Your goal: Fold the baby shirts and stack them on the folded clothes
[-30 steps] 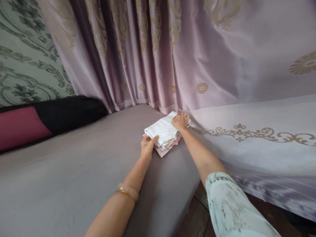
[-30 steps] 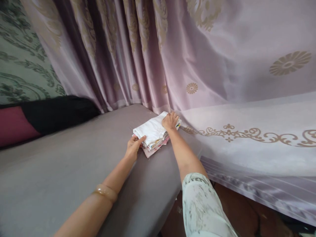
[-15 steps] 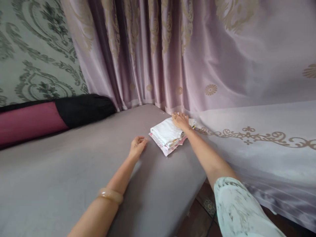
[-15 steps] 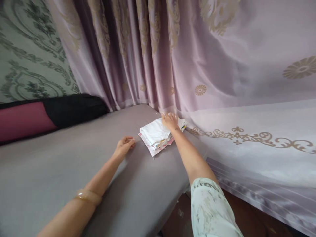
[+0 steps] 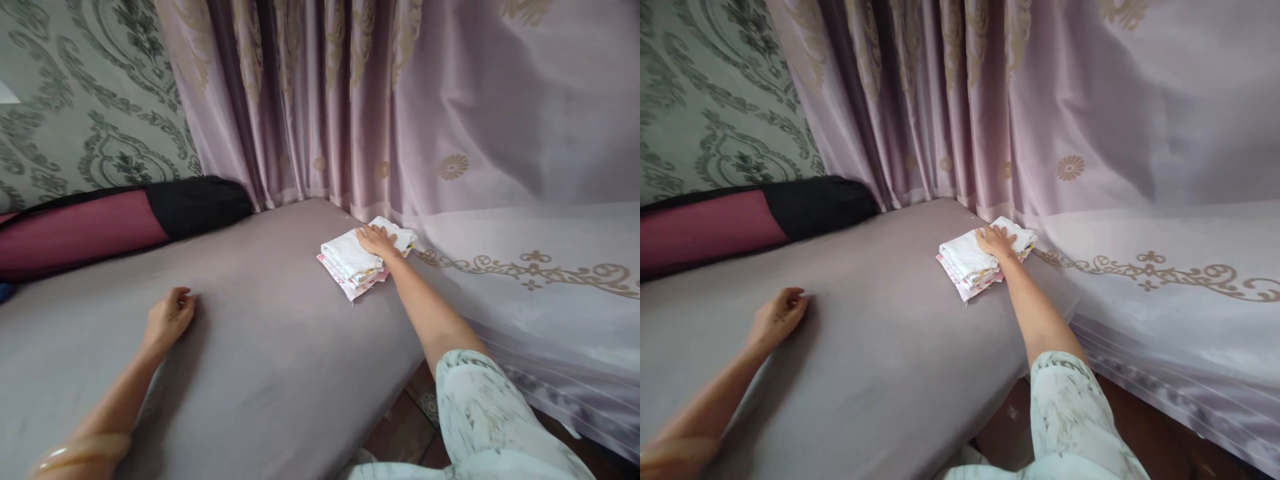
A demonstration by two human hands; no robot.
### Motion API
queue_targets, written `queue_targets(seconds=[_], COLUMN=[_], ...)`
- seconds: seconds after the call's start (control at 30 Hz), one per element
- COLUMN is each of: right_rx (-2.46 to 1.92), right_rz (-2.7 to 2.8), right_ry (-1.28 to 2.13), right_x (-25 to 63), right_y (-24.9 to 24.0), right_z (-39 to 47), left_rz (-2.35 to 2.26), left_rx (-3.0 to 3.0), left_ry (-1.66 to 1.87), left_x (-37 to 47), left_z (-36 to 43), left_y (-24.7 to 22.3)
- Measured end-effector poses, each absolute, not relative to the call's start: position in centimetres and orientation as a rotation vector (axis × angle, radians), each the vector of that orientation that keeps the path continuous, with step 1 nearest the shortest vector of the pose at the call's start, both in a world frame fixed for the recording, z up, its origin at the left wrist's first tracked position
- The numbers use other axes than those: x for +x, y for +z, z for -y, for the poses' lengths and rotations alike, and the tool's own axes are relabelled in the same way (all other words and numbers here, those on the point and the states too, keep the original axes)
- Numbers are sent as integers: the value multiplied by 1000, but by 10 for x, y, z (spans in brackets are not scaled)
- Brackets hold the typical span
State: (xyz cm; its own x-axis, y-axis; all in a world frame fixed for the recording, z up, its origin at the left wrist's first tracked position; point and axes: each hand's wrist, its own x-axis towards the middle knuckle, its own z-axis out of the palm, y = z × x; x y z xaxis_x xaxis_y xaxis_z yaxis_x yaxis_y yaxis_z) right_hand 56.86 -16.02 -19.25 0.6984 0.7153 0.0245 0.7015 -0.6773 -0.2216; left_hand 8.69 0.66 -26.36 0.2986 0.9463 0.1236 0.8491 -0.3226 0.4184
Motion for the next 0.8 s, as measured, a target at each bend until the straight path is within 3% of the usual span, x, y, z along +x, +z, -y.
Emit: queue_targets(seconds=[0.2, 0.5, 0.8], right_rx=[-2628, -2691, -2698], right_rz=[1338, 1426, 1409], right_ry=[-99, -21, -21], right_x=[534, 516, 497], right_y=[-188, -203, -186], right_z=[157, 160, 156], left_rz=[-1662, -1725, -1764], left_rx=[2624, 2696, 2726], left_ry=[403, 338, 343], left_x=[58, 65, 63], left_z=[-2, 5, 3], left_y=[-269, -264, -270])
